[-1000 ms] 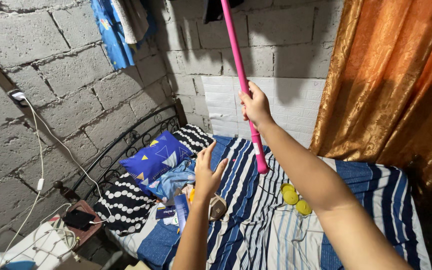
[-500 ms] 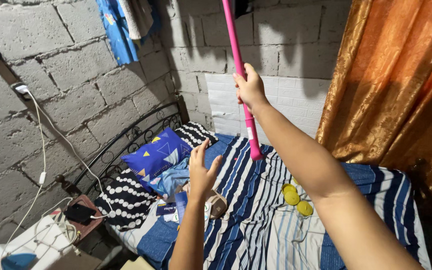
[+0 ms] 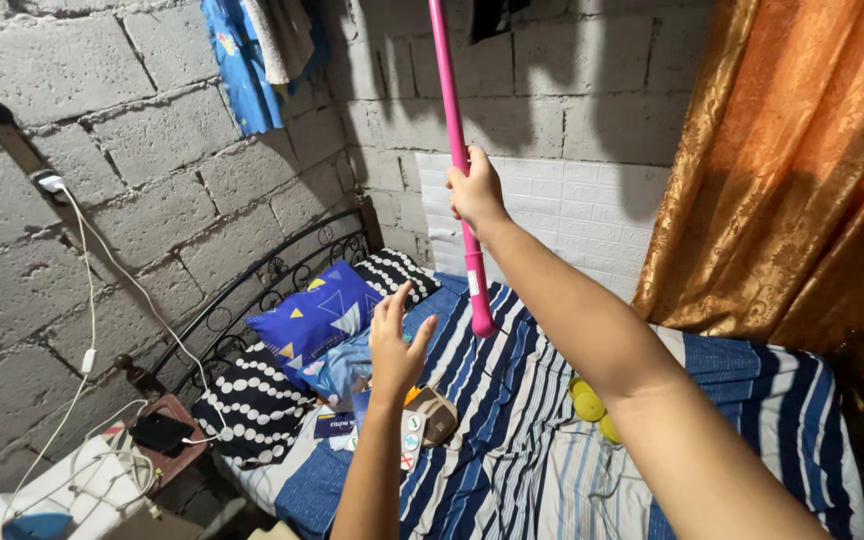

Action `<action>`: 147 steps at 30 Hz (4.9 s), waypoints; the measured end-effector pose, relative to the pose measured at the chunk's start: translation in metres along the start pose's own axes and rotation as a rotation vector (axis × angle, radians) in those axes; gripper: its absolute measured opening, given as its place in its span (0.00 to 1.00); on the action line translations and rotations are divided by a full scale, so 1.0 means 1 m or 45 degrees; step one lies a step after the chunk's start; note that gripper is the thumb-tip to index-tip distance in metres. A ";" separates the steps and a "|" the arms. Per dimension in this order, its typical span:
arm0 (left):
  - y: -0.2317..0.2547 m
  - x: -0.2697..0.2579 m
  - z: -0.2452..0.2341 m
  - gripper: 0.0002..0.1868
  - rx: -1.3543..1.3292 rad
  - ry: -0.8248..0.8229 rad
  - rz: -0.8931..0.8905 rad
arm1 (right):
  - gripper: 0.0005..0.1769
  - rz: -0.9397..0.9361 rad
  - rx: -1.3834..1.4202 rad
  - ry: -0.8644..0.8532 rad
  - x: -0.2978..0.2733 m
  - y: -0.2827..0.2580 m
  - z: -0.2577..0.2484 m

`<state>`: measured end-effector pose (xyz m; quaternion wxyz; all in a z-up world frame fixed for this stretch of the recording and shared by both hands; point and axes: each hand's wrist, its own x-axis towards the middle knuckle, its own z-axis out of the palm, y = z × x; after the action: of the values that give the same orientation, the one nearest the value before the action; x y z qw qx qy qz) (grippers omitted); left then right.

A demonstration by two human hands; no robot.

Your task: The person uses a pink rod to retrieve clothes from a high rack and then sits on the floor to fold garments such as shirts and underwear by hand on a bed.

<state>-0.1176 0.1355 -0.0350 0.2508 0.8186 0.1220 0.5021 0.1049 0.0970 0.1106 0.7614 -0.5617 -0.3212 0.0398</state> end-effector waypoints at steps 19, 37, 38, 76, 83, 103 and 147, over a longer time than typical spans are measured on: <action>-0.053 -0.012 -0.012 0.34 -0.014 -0.139 -0.142 | 0.11 -0.170 0.576 0.085 0.022 0.035 0.012; 0.004 0.009 0.017 0.32 -0.143 -0.176 0.035 | 0.24 -0.261 0.435 0.320 0.000 0.021 -0.186; 0.008 0.010 0.021 0.32 -0.145 -0.185 0.063 | 0.24 -0.290 0.433 0.337 0.000 0.018 -0.192; 0.206 0.004 0.227 0.29 -0.729 -0.139 -0.057 | 0.34 0.198 0.327 -0.228 -0.218 0.057 -0.292; 0.173 0.038 0.196 0.26 -0.535 -0.110 -0.181 | 0.28 0.511 0.366 -0.463 -0.259 0.104 -0.273; 0.089 0.043 0.024 0.44 0.059 -0.329 0.225 | 0.36 -0.246 -0.268 0.003 0.028 -0.036 -0.143; -0.014 0.061 0.021 0.39 -0.089 -0.240 0.143 | 0.19 0.160 0.324 -0.357 0.128 0.035 -0.041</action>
<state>-0.0699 0.1689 -0.0035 0.2611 0.8585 0.0343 0.4400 0.2381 0.1299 0.1302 0.7701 -0.4689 -0.3807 0.2052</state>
